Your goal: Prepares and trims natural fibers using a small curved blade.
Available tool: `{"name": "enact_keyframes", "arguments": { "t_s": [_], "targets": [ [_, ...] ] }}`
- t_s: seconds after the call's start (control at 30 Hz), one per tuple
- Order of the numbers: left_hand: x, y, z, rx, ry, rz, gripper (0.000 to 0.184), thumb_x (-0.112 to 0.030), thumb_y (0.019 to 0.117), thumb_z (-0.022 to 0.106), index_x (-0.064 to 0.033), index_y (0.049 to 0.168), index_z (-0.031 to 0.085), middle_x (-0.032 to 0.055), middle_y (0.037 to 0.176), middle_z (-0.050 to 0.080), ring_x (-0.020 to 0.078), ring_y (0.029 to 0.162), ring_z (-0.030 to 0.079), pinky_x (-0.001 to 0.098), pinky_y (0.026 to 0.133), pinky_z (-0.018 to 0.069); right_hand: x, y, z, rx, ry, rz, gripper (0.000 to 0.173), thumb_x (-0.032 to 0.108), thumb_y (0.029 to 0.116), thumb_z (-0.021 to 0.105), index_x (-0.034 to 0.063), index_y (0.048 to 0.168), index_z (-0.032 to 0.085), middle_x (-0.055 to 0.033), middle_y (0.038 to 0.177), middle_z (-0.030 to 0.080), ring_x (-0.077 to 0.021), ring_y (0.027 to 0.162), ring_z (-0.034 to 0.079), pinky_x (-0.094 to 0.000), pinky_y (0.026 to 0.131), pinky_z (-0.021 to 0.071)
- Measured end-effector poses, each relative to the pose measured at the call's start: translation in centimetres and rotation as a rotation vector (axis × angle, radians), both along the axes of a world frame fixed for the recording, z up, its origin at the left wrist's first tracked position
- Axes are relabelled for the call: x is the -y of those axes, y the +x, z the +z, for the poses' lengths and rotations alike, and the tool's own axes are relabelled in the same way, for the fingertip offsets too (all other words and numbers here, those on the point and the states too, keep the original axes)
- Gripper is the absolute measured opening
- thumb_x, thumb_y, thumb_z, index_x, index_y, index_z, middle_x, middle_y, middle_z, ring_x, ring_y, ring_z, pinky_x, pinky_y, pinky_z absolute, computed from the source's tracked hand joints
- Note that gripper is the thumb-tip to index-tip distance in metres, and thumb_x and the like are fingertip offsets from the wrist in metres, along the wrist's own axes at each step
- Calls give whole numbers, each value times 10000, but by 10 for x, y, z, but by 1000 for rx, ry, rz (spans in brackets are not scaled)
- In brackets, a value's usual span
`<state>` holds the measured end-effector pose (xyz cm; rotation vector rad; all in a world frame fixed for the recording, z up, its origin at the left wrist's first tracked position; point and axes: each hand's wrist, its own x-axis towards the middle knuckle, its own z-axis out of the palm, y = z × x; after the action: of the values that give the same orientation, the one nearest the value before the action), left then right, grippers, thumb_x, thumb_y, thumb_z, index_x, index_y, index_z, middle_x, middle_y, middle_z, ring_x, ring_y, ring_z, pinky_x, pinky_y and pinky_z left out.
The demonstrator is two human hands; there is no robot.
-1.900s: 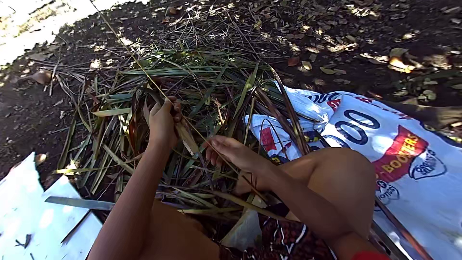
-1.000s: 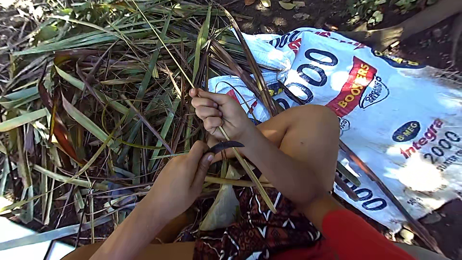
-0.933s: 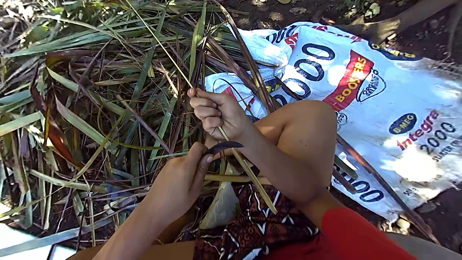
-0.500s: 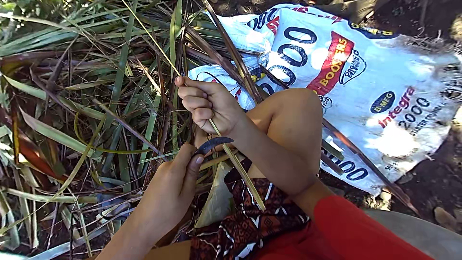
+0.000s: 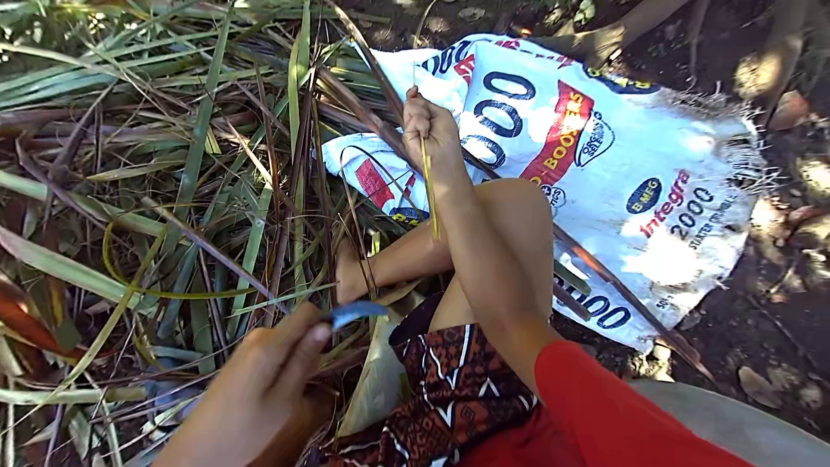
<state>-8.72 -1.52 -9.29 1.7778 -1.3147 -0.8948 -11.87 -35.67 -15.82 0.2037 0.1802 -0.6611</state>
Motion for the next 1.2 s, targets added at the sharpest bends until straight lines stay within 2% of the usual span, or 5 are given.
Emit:
{"name": "enact_keyframes", "arguments": {
  "t_s": [0.17,0.4,0.6,1.07,1.2],
  "targets": [
    [18,4,10,-53,-59,325,271,-374,1098,373,-219,915,500,-133,607,460,-35,494,451,130,466,406,-51,9,30,51,-102,165,318,157,1098,294,40,935,541,65,520,452,27,365,389,-90,377,338],
    [45,-16,7,10,22,278,240,-323,1100,392,-160,983,526,-95,600,434,-15,468,436,148,443,384,-110,10,57,320,-53,452,293,176,1107,288,66,942,503,69,539,474,38,381,414,-76,396,356],
    [49,-19,-1,100,-21,285,324,-403,1106,357,-174,960,534,-117,608,428,-22,481,429,157,439,381,-112,-19,16,346,-266,361,278,332,1115,341,83,1081,460,49,612,369,43,368,271,-75,344,233],
    [71,-34,-29,154,-264,233,325,-342,1121,341,-92,1004,513,-60,625,438,-30,516,441,132,495,405,-108,-27,18,365,-147,339,428,467,1100,306,102,932,454,70,566,326,44,352,253,-85,341,217],
    [53,-55,-29,319,-166,-22,374,-346,1108,373,-70,997,599,15,607,526,117,503,552,279,465,484,-111,-51,60,91,-358,261,342,384,1110,312,106,977,460,69,573,334,49,351,252,-81,336,222]
  ]
}}
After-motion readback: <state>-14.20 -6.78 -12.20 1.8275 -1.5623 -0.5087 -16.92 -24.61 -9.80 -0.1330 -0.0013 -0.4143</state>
